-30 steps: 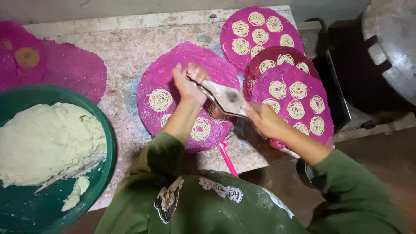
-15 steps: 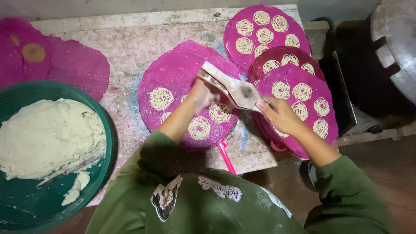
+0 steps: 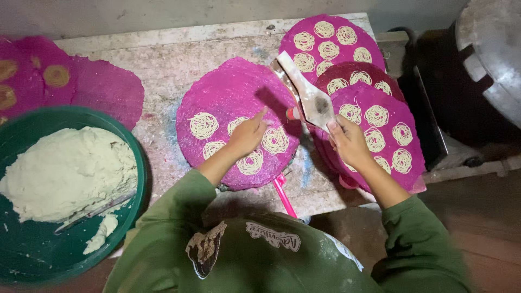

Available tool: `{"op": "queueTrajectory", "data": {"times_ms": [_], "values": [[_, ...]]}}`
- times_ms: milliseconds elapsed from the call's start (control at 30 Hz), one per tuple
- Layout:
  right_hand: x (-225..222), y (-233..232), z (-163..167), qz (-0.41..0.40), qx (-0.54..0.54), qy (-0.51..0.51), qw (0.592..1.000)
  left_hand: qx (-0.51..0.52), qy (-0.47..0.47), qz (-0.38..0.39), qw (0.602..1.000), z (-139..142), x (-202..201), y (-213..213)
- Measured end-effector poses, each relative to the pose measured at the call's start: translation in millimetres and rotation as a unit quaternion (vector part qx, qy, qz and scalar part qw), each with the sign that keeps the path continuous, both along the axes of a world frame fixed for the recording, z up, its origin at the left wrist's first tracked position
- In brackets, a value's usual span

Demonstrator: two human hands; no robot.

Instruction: The person uses a manual dough extruder to press dough through a star-shaped nozzle, creating spiral patterns on pink circular mats. The person repeatedly loads dough into the extruder and moves it across the mats to form multiple decorative spirals.

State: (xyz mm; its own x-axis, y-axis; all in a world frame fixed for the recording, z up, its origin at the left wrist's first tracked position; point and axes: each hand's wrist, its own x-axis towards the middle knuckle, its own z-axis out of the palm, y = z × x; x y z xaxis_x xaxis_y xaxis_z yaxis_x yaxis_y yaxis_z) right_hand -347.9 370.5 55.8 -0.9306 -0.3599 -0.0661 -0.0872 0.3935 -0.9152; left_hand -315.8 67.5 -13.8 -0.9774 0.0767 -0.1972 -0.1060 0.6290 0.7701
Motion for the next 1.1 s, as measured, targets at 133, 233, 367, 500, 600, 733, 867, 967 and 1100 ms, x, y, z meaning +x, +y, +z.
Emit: {"op": "queueTrajectory", "data": {"times_ms": [133,233,367,500,600,733,867,967,1100], "values": [[22,-18,36,0.014,0.040,0.011,0.999,-0.112,0.291,-0.044,0.949,55,26,-25],[47,-46,84,0.201,-0.042,0.264,0.943,-0.184,0.378,-0.097,0.902,123,46,-35],[83,-98,157,0.306,0.132,0.383,0.861,0.110,0.165,-0.264,0.944,221,106,-50],[89,-164,209,0.450,0.040,0.598,0.662,0.029,0.029,-0.361,0.932,273,195,-92],[111,-211,204,0.554,-0.007,0.523,0.647,-0.069,-0.051,-0.293,0.952,262,239,-116],[167,-255,164,0.678,-0.061,0.073,0.729,-0.149,-0.137,-0.186,0.962,223,297,-180],[182,-292,140,0.676,-0.124,0.019,0.726,-0.185,-0.154,-0.082,0.967,182,349,-268],[161,-320,142,0.668,-0.136,0.110,0.724,-0.100,-0.123,0.082,0.984,170,398,-344],[121,-381,155,0.569,-0.071,0.509,0.642,0.276,-0.060,0.189,0.940,131,434,-397]]}}
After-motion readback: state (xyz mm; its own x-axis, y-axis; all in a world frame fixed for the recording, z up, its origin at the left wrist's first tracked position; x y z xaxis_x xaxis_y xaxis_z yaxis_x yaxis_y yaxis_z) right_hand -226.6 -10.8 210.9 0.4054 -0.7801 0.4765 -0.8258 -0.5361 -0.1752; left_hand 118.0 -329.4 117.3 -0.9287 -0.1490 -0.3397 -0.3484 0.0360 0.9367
